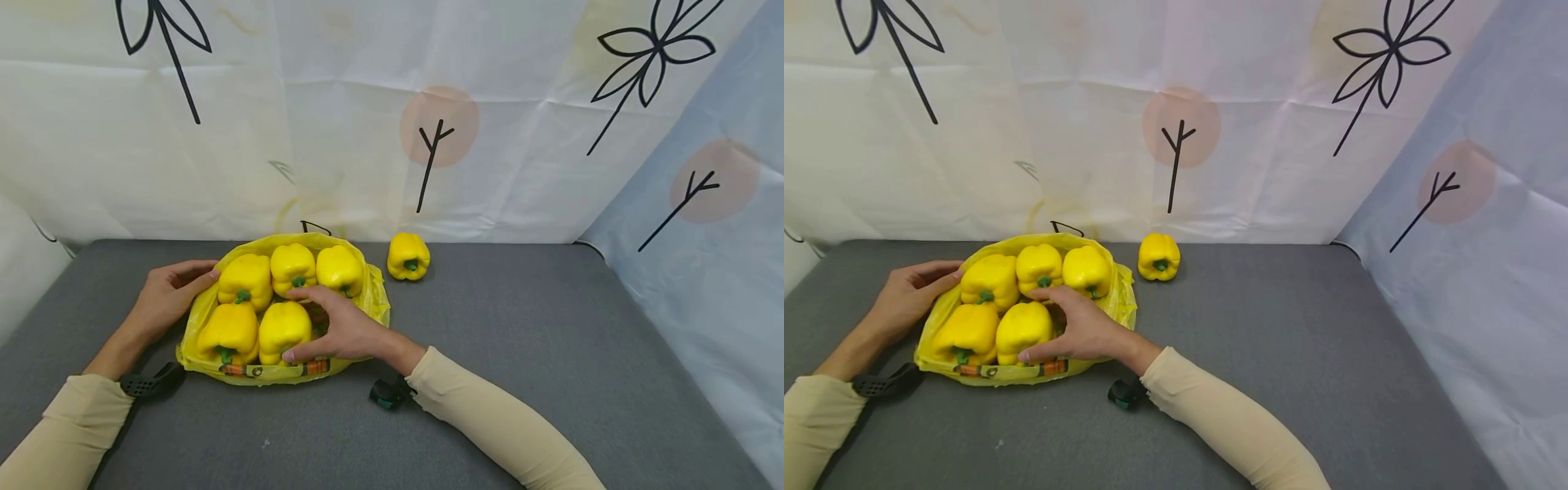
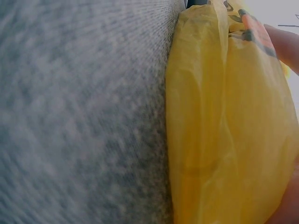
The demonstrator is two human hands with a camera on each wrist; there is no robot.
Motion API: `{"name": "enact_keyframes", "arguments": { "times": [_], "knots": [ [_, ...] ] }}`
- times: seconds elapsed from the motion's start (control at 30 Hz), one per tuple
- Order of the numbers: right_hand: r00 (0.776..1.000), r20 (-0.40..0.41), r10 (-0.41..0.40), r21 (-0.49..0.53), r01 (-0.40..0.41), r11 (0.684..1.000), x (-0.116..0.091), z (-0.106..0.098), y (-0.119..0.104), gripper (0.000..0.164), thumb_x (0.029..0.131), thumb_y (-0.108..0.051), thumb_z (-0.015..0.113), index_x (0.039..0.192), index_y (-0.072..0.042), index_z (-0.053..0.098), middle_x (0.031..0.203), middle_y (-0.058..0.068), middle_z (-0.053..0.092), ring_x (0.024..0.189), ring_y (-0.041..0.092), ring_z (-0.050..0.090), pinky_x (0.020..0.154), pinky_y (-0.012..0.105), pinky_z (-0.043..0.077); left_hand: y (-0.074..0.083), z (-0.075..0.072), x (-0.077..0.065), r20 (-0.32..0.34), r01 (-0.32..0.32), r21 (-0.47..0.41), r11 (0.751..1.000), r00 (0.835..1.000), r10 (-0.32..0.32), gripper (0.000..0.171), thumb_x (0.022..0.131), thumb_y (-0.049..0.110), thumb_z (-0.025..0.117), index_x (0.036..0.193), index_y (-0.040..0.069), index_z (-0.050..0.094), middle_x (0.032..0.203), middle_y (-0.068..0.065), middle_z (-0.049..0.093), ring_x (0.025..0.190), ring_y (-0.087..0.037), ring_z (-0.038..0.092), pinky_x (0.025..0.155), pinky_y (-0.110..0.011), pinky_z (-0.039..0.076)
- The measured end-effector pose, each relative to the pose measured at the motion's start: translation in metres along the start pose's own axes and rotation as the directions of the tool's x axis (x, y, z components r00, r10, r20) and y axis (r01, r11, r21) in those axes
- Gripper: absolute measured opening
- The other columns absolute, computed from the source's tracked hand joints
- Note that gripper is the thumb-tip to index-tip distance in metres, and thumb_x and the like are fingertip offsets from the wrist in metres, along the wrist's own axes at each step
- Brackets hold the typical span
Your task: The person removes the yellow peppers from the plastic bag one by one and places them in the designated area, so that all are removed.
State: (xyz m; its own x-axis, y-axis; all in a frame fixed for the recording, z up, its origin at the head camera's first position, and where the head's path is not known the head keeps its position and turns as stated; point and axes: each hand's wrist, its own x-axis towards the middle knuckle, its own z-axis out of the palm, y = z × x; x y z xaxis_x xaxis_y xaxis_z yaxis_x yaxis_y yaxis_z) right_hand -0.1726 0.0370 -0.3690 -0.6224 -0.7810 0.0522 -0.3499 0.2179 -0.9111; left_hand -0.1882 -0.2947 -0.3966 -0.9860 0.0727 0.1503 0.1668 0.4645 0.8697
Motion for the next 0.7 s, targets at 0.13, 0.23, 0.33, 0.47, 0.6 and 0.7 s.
{"name": "enact_keyframes", "arguments": {
  "times": [0.13, 0.23, 0.33, 0.47, 0.6, 0.7],
  "knots": [
    [0.999, 0.03, 0.044, 0.003, -0.044, 0.999, -0.0004, 0.0003, 0.001, 0.089, 0.088, -0.019, 0.082, 0.16, -0.014, 0.03, 0.157, 0.0, 0.038, 0.132, 0.006, 0.047, 0.105, 0.023, 0.043, -0.001, 0.0001, 0.0002, 0.002, -0.007, -0.008, 1.0, 1.0, 0.007, 0.045, 0.104, 0.029, 0.061, 0.137, -0.002, 0.06, 0.107, 0.028, 0.064, 0.093, 0.006, 0.063, 0.074, -0.014, 0.054],
    [0.997, 0.041, 0.068, -0.009, -0.068, 0.998, -0.0005, 0.0002, 0.0018, 0.09, 0.088, -0.022, 0.082, 0.161, -0.017, 0.03, 0.155, -0.004, 0.039, 0.13, 0.004, 0.048, 0.103, 0.022, 0.044, -0.0014, 0.0002, 0.0004, 0.002, -0.011, -0.015, 1.0, 1.0, 0.011, 0.044, 0.104, 0.028, 0.062, 0.137, -0.001, 0.061, 0.107, 0.027, 0.065, 0.094, 0.005, 0.063, 0.074, -0.014, 0.054],
    [0.996, 0.046, 0.077, -0.012, -0.077, 0.997, -0.0004, 0.0003, 0.0023, 0.09, 0.088, -0.023, 0.083, 0.161, -0.018, 0.03, 0.154, -0.004, 0.041, 0.129, 0.004, 0.049, 0.103, 0.022, 0.045, -0.0016, 0.0002, 0.0003, 0.003, -0.015, -0.018, 1.0, 1.0, 0.015, 0.044, 0.104, 0.028, 0.062, 0.137, -0.001, 0.061, 0.107, 0.027, 0.065, 0.094, 0.005, 0.064, 0.074, -0.014, 0.054],
    [0.996, 0.047, 0.079, -0.021, -0.078, 0.997, -0.0005, 0.0004, 0.0028, 0.091, 0.087, -0.024, 0.083, 0.16, -0.019, 0.03, 0.153, -0.004, 0.043, 0.127, 0.004, 0.05, 0.102, 0.022, 0.045, -0.0013, 0.0003, 0.0, 0.003, -0.019, -0.017, 1.0, 1.0, 0.019, 0.043, 0.104, 0.028, 0.062, 0.137, 0.0, 0.061, 0.107, 0.027, 0.065, 0.093, 0.005, 0.064, 0.073, -0.014, 0.055],
    [0.995, 0.055, 0.079, -0.027, -0.078, 0.997, -0.0002, 0.0007, 0.0043, 0.091, 0.087, -0.023, 0.083, 0.16, -0.018, 0.029, 0.151, -0.003, 0.044, 0.127, 0.005, 0.05, 0.102, 0.022, 0.045, -0.0008, 0.0003, -0.0001, 0.002, -0.017, -0.015, 1.0, 1.0, 0.017, 0.043, 0.104, 0.028, 0.062, 0.137, 0.0, 0.062, 0.107, 0.027, 0.065, 0.093, 0.005, 0.064, 0.073, -0.014, 0.055],
    [0.995, 0.059, 0.078, -0.019, -0.077, 0.997, -0.0001, 0.001, 0.0052, 0.092, 0.087, -0.023, 0.083, 0.16, -0.017, 0.029, 0.15, -0.002, 0.044, 0.127, 0.005, 0.05, 0.102, 0.022, 0.045, -0.0007, 0.0005, 0.0, -0.001, -0.014, -0.013, 1.0, 1.0, 0.014, 0.043, 0.104, 0.028, 0.062, 0.136, 0.0, 0.062, 0.106, 0.028, 0.064, 0.093, 0.006, 0.064, 0.073, -0.014, 0.055]
  ]
}}
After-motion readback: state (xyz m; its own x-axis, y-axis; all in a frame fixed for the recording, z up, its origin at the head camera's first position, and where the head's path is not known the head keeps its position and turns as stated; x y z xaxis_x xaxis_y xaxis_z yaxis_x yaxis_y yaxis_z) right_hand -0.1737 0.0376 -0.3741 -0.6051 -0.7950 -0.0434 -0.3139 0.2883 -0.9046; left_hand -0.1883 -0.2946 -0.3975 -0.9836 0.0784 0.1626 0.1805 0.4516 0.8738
